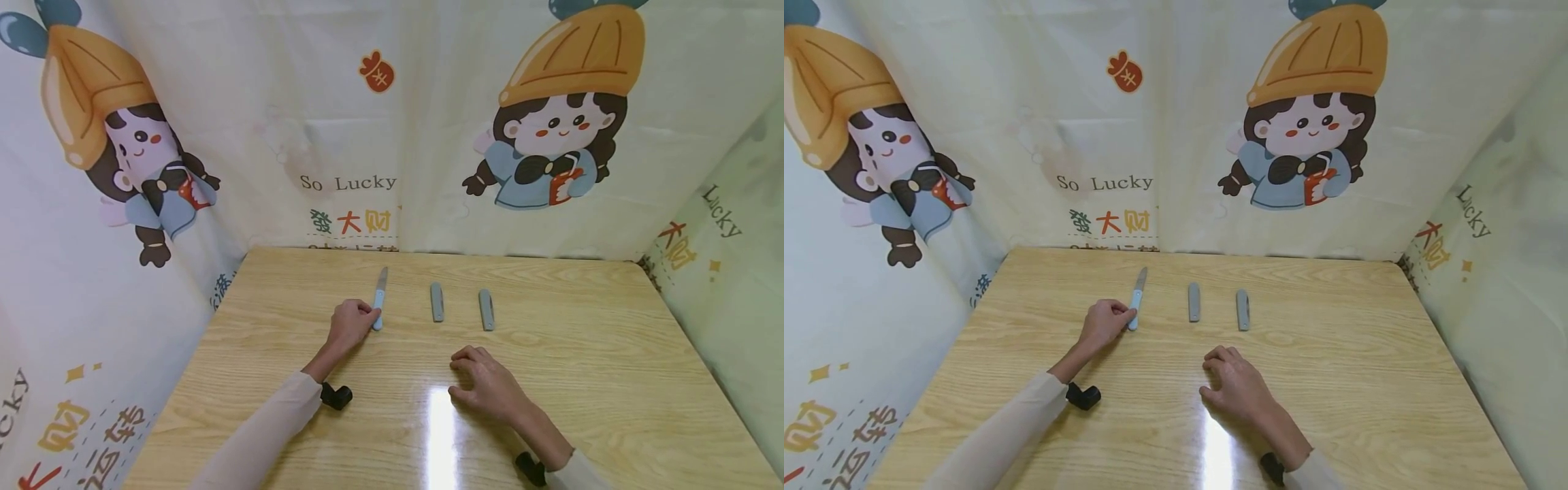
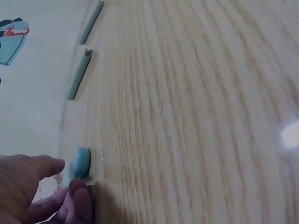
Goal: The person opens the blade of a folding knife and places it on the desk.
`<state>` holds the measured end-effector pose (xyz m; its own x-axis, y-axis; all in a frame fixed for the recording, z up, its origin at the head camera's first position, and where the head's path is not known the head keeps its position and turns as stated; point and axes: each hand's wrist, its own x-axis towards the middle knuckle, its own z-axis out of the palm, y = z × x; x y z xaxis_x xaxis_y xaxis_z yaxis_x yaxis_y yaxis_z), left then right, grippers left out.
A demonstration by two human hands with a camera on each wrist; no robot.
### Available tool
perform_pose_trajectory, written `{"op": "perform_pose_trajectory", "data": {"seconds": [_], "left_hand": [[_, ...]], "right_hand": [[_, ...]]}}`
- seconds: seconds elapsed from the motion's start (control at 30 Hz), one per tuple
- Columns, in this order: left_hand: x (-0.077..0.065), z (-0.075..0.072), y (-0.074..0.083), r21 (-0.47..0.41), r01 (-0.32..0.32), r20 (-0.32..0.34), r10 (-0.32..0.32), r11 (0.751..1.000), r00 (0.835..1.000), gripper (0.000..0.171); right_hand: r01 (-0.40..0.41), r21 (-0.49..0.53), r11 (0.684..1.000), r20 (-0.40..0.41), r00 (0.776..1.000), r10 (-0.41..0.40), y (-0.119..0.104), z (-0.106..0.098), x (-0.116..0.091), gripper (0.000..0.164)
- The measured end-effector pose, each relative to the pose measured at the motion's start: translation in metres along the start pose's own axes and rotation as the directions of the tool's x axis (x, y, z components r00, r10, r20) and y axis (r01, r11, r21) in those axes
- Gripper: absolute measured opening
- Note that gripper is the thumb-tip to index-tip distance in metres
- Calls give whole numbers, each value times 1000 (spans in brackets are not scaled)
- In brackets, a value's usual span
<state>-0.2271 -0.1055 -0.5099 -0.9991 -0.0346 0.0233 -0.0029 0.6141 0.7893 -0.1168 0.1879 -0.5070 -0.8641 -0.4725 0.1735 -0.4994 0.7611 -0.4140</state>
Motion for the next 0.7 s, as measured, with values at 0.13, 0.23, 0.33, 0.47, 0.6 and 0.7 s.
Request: {"op": "perform_pose_trajectory", "data": {"seconds": [0.13, 0.23, 0.33, 0.47, 0.6, 0.7], "left_hand": [[0, -1, 0, 9, 11, -50, -10, 1000, 999, 19], [0, -1, 3, 61, -53, -77, 58, 997, 995, 25], [1, 0, 10, 151, -177, -73, 190, 973, 979, 38], [3, 5, 23, 243, -304, -35, 321, 921, 946, 50], [4, 16, 38, 285, -332, 30, 338, 899, 941, 53], [7, 30, 51, 289, -313, 93, 299, 905, 950, 51]], "right_hand": [[21, -11, 1000, 7, 1000, -21, 1, -2, 2, 36], [29, -20, 999, 23, 999, -28, 0, -5, 3, 34], [32, -39, 999, 45, 999, -30, 0, -8, 5, 33], [42, -65, 997, 74, 997, -37, -1, -10, 7, 32], [49, -80, 996, 85, 995, -43, -2, -12, 9, 30], [47, -85, 995, 84, 996, -40, -3, -12, 10, 30]]}}
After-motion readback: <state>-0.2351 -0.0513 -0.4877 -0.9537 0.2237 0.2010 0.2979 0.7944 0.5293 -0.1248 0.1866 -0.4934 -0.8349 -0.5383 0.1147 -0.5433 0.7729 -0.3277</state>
